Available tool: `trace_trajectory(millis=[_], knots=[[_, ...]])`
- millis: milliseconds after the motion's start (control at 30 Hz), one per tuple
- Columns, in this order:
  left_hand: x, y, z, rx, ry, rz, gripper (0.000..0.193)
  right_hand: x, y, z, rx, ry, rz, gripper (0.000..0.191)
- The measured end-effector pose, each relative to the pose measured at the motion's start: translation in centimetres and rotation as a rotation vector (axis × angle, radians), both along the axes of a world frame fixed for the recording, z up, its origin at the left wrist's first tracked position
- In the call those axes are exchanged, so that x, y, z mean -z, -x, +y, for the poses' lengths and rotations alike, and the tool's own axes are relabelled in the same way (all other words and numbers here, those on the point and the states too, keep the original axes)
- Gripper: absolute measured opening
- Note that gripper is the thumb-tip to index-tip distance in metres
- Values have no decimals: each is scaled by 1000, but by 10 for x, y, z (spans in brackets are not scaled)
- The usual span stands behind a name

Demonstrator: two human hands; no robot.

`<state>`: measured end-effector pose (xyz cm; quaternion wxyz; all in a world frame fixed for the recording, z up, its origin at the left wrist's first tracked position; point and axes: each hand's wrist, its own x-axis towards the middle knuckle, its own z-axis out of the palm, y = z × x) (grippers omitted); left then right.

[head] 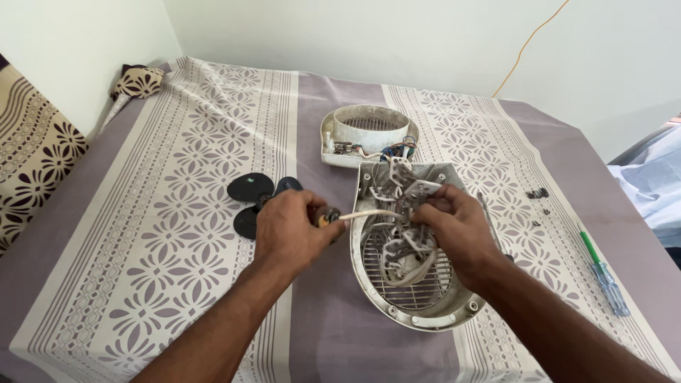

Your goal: The person disassembles an electric fan by removing the front grille and detaching wires. They then use a screwdriver to adjust internal components of the fan motor while the fan blades lie nearby on the bed.

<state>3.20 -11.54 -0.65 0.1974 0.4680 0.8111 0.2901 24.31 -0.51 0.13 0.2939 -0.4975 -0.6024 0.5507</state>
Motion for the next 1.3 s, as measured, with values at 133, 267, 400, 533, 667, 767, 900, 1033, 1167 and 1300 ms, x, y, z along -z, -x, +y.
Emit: trace_trajectory(millis=[133, 267, 400, 533, 667, 767, 900, 1033, 1167, 1300], knots=[[-16, -13, 8, -43, -204, 75, 36, 2, -13, 5, 35, 119, 201, 28], [-25, -27, 16, -55, -292, 53, 36, 3, -22, 5, 39, 157, 381, 22], [-31, -39, 29, -40, -350, 97, 44, 5, -27, 6, 44, 173, 434, 22], [-34, -47, 33, 10, -361, 149, 40, 5, -27, 6, 51, 161, 484, 19], [-37, -40, 26, 112, -215, 177, 33, -3, -30, 8, 117, 226, 420, 18], [-38, -38, 17, 149, -170, 232, 37, -8, -32, 6, 80, 277, 427, 25], [-40, -42, 12, 149, -195, 271, 38, -8, -30, 4, -27, 280, 425, 33], [-47, -51, 17, 195, -168, 329, 31, -7, -25, 4, -75, 280, 500, 33], [-57, -57, 22, 242, -136, 373, 36, -10, -21, 0, -8, 254, 564, 27], [-67, -62, 29, 230, -10, 366, 48, -13, -19, -6, -71, 190, 579, 29]])
